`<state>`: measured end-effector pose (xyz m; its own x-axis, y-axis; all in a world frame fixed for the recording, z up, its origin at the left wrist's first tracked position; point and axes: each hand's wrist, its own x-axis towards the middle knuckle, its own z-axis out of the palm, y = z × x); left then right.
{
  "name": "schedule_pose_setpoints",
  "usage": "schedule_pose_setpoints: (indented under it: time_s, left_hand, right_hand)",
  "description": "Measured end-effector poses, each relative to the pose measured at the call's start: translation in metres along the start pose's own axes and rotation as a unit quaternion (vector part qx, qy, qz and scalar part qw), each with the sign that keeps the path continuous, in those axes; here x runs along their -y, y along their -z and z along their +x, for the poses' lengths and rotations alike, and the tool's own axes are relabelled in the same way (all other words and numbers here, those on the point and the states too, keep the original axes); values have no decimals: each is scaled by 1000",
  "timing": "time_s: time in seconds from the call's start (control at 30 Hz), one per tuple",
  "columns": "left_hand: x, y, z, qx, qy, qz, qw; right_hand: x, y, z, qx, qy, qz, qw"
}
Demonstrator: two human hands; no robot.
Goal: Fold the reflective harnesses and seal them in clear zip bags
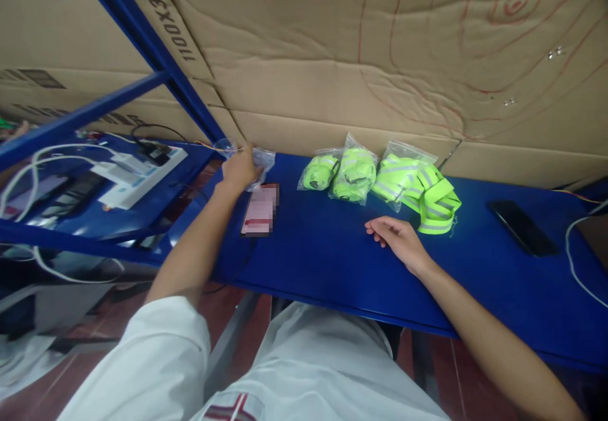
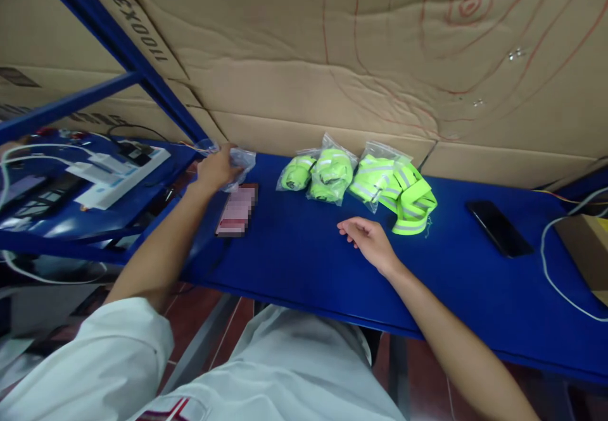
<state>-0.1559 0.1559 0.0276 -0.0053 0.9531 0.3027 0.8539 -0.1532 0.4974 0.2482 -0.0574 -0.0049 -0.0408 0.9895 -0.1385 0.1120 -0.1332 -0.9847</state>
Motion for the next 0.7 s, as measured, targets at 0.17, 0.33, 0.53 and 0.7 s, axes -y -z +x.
schedule_pose_setpoints:
  time_s: [0.17, 0.33, 0.53, 0.7]
  left_hand:
    - [-58, 16, -44, -32, -156, 21, 987]
    - [-115, 13, -118, 122, -441, 87, 885]
    - [-118, -13, -148, 143, -493, 200, 834]
    - [-134, -9, -161, 57, -475, 157, 864]
  right_hand:
    - [-2, -5, -2, -13, 77, -81, 994]
    - [17, 30, -4, -148, 287, -340, 883]
    - [28, 101, 23, -312, 97, -549, 770]
    - [29, 114, 50, -210, -117, -566, 789]
